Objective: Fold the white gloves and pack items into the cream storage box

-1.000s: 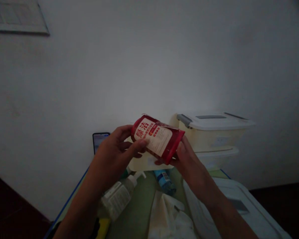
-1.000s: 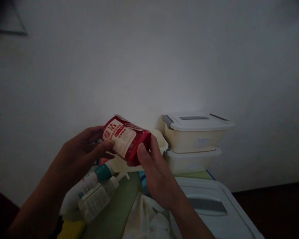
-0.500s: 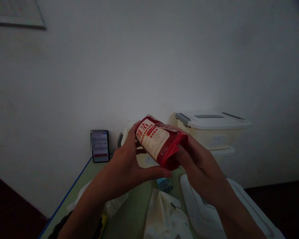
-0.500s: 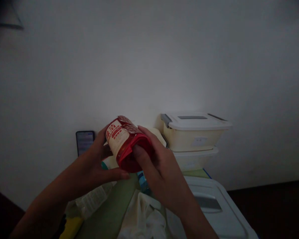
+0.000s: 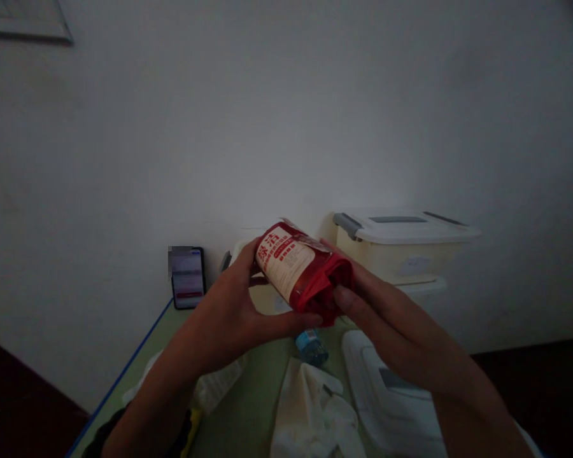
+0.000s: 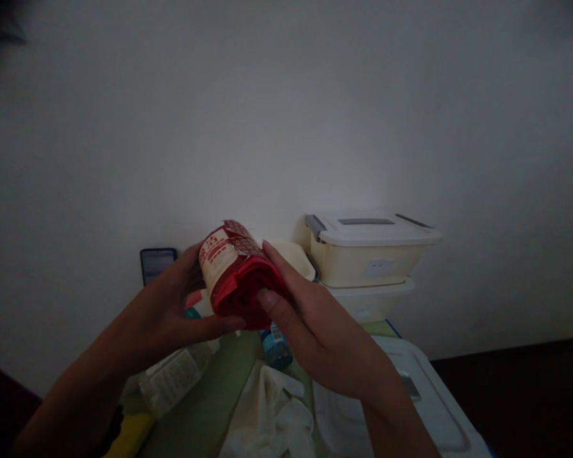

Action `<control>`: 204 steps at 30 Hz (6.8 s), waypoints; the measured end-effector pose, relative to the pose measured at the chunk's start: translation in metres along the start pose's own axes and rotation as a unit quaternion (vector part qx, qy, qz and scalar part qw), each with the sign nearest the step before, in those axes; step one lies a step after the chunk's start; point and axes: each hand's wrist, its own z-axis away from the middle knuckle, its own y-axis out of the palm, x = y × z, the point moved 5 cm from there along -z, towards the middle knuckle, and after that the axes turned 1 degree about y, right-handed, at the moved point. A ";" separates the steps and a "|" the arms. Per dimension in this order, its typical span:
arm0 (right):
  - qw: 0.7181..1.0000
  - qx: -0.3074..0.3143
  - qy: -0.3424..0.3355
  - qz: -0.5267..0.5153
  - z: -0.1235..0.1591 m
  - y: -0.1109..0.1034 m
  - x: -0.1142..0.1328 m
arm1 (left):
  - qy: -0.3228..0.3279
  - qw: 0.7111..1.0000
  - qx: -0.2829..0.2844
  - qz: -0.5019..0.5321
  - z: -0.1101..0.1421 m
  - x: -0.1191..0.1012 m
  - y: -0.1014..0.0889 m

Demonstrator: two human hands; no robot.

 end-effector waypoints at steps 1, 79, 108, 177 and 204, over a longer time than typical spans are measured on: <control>1.000 0.004 -0.002 0.000 0.000 0.000 0.000 | -0.003 1.000 0.000 -0.009 0.000 0.001 -0.001; 0.990 -0.110 0.070 -0.051 -0.004 -0.005 -0.019 | -0.001 0.963 -0.028 0.266 -0.018 0.037 -0.016; 0.955 -0.019 0.010 -0.297 -0.002 0.002 -0.014 | -0.039 0.948 -0.054 0.310 -0.019 0.050 -0.016; 0.984 -0.072 0.091 -0.132 0.000 -0.014 -0.021 | 0.060 0.992 -0.078 0.072 -0.010 0.026 -0.021; 0.994 -0.056 0.080 -0.047 0.000 -0.016 -0.028 | 0.024 0.998 -0.055 0.018 -0.010 0.027 -0.018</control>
